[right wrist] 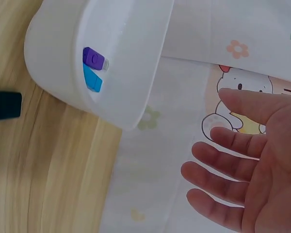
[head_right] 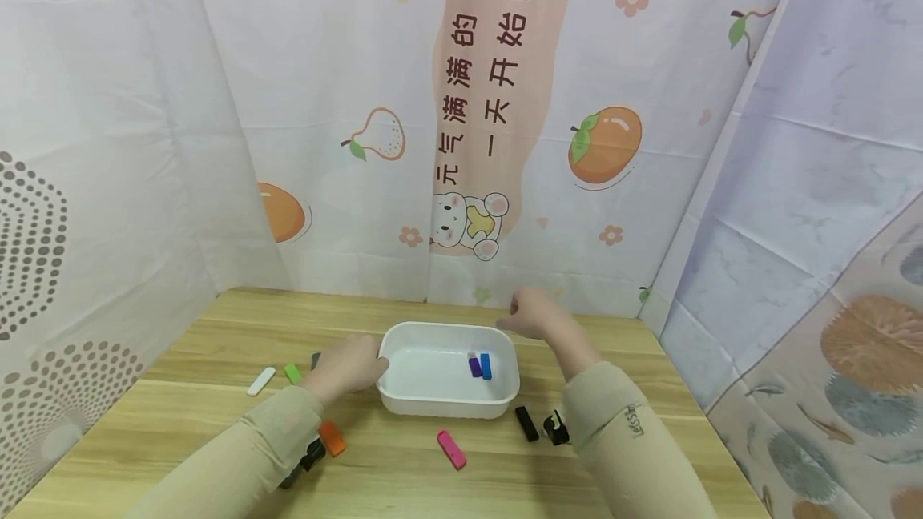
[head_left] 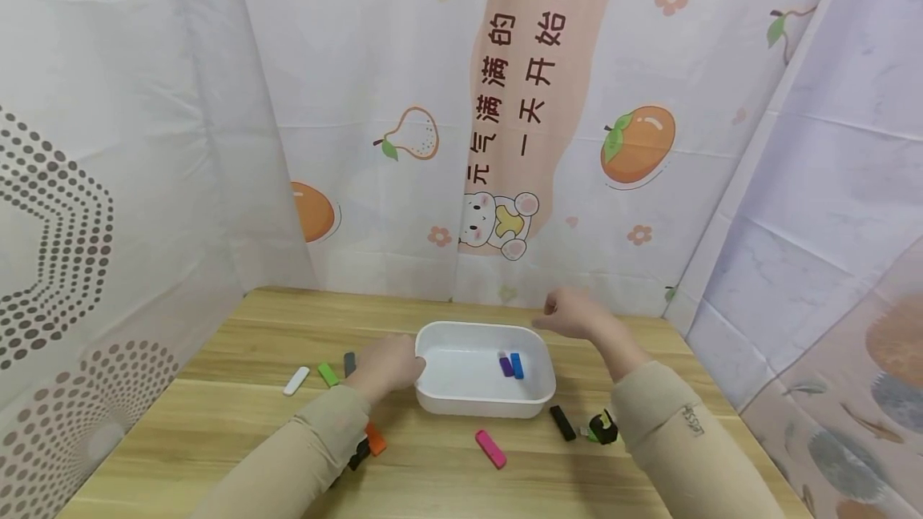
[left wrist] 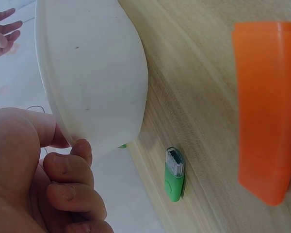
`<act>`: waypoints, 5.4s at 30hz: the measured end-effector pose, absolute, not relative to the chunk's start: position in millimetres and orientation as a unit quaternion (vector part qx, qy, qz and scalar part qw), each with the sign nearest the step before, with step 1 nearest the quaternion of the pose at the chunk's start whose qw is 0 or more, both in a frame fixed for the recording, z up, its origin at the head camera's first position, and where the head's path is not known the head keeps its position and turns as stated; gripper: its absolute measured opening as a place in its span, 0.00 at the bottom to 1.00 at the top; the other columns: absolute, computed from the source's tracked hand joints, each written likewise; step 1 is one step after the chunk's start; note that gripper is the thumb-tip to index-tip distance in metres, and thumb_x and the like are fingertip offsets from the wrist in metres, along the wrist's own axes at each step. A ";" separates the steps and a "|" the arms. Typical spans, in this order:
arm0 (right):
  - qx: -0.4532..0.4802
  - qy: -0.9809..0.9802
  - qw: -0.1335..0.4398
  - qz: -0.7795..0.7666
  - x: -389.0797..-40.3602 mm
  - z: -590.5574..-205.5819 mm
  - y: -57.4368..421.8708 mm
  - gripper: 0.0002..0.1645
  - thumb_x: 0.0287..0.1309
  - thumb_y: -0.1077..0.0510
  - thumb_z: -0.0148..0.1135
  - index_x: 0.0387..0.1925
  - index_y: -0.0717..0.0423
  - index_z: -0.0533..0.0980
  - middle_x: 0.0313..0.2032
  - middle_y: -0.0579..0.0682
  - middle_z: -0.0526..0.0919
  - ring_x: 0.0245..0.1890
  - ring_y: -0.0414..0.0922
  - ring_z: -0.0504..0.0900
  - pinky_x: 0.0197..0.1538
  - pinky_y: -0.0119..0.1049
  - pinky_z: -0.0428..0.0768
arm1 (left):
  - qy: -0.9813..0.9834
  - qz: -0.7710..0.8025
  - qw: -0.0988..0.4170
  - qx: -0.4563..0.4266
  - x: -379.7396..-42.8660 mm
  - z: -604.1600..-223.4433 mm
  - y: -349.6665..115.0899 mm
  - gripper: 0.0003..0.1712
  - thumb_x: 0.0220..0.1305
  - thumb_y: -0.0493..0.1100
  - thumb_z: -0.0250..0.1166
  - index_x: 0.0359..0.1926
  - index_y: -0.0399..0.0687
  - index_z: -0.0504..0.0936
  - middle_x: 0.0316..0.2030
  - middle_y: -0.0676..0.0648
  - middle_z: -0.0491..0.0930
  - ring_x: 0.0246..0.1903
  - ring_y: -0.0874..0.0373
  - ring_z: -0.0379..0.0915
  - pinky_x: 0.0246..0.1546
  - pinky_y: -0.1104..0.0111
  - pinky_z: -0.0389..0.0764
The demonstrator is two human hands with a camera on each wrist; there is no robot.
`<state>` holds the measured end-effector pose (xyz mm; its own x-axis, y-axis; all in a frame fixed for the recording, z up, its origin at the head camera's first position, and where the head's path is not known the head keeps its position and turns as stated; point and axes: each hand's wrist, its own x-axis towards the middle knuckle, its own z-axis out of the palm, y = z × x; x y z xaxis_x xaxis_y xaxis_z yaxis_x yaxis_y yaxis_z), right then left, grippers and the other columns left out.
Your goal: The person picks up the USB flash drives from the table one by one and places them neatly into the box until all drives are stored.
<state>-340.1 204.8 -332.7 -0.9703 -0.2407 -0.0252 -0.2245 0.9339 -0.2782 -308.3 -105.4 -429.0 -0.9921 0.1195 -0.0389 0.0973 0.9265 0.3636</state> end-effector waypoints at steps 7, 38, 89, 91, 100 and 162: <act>-0.144 0.979 0.009 -0.147 -333.4 -328.2 216.5 0.21 0.49 0.45 0.67 0.33 0.59 0.77 0.31 0.50 0.80 0.32 0.46 0.77 0.38 0.43 0.77 | 0.981 0.183 0.025 0.059 -307.3 -429.1 -104.7 0.09 0.57 0.46 0.56 0.27 0.48 0.79 0.17 0.50 0.72 0.17 0.55 0.66 0.15 0.64 0.65; -0.137 0.982 0.027 -0.127 -312.4 -331.4 246.5 0.26 0.48 0.43 0.67 0.42 0.58 0.77 0.41 0.55 0.80 0.41 0.50 0.78 0.44 0.48 0.76 | 0.977 0.202 0.024 0.060 -307.8 -429.9 -105.8 0.10 0.56 0.45 0.56 0.33 0.47 0.81 0.18 0.50 0.72 0.17 0.55 0.67 0.16 0.63 0.65; -0.173 0.978 0.106 -0.040 -273.0 -381.7 277.3 0.24 0.35 0.52 0.75 0.38 0.54 0.78 0.36 0.48 0.80 0.38 0.48 0.77 0.41 0.50 0.75 | 0.979 0.196 0.032 0.055 -309.8 -433.0 -105.9 0.10 0.57 0.46 0.55 0.31 0.47 0.80 0.17 0.50 0.72 0.16 0.55 0.66 0.15 0.63 0.64; -0.175 0.978 0.108 -0.045 -271.7 -385.0 278.3 0.23 0.35 0.53 0.75 0.37 0.55 0.78 0.36 0.49 0.80 0.37 0.48 0.77 0.41 0.50 0.75 | 0.978 0.196 0.032 0.056 -309.3 -432.8 -105.7 0.11 0.57 0.46 0.55 0.32 0.47 0.81 0.17 0.50 0.72 0.16 0.55 0.66 0.15 0.63 0.65; -0.168 0.977 0.122 -0.040 -268.1 -397.4 281.5 0.19 0.41 0.52 0.73 0.36 0.54 0.78 0.35 0.48 0.79 0.37 0.49 0.77 0.39 0.52 0.76 | 0.978 0.197 0.037 0.058 -307.4 -429.7 -105.2 0.10 0.58 0.46 0.55 0.31 0.46 0.80 0.17 0.49 0.72 0.16 0.56 0.66 0.15 0.64 0.65; -0.182 0.975 0.116 -0.059 -256.6 -424.8 277.2 0.12 0.33 0.63 0.71 0.19 0.47 0.75 0.21 0.39 0.73 0.23 0.41 0.71 0.26 0.39 0.72 | 0.980 0.186 0.037 0.059 -306.2 -428.3 -106.4 0.12 0.58 0.47 0.54 0.22 0.49 0.76 0.16 0.50 0.70 0.15 0.56 0.65 0.15 0.65 0.63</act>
<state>-256.6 277.2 -424.8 -0.9064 -0.3694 -0.2050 -0.3420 0.9265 -0.1572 -306.2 -106.4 -428.3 -0.9903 0.1288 -0.0515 0.1010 0.9238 0.3692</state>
